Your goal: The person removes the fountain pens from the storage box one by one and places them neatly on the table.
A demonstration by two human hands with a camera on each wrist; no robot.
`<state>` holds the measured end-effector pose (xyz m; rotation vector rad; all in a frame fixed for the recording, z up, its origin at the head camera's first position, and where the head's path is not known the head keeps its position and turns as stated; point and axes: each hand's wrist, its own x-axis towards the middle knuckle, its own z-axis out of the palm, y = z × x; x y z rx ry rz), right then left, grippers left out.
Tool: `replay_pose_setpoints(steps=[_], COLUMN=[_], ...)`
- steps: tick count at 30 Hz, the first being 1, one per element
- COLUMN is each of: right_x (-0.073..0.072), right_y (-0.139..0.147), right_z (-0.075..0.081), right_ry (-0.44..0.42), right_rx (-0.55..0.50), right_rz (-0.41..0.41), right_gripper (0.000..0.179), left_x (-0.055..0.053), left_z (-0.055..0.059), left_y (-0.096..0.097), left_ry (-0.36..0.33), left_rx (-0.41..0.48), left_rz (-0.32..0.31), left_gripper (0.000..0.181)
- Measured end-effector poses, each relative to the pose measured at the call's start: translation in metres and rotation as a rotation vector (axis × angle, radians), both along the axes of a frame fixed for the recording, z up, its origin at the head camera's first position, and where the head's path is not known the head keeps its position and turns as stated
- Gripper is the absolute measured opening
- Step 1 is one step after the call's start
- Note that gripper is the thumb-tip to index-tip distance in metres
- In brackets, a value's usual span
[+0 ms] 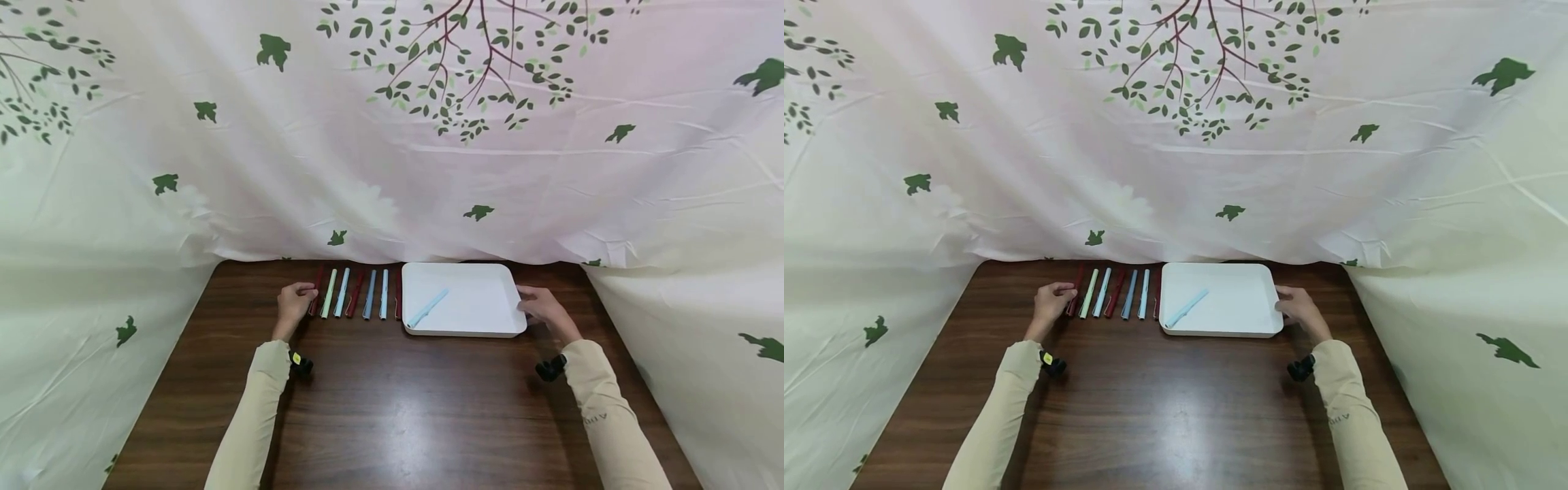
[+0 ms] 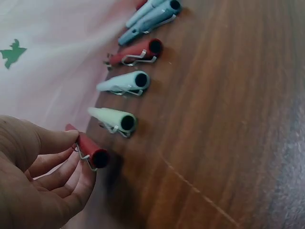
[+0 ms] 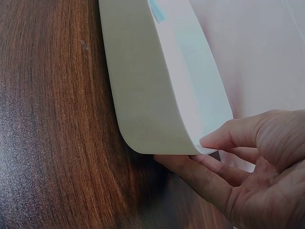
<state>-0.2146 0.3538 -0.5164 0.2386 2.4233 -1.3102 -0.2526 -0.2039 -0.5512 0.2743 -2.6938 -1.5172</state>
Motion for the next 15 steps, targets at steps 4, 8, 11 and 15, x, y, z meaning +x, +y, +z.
replay_pose_setpoints(steps=[4, 8, 11, 15], right_x=[-0.0010, -0.0020, -0.0019, -0.0023], right_y=[-0.0007, -0.0014, -0.0019, -0.0007], right_z=[-0.0006, -0.0011, -0.0010, -0.0017], right_ry=[0.000, -0.011, -0.024, -0.032], right_rx=[0.001, -0.001, -0.002, 0.000], right_rz=[-0.002, -0.016, -0.033, -0.039], right_gripper=[0.065, 0.065, 0.065, 0.065], left_x=[-0.0016, -0.0016, -0.0015, -0.0009], left_z=[-0.0083, -0.0095, -0.0101, -0.0117], left_y=[-0.0018, 0.0009, 0.0040, 0.0067], left_ry=[-0.010, -0.010, -0.008, 0.001], left_rx=[-0.016, -0.020, -0.037, -0.077], left_rz=[-0.001, 0.023, 0.044, 0.085], left_gripper=[0.029, 0.027, 0.026, 0.025])
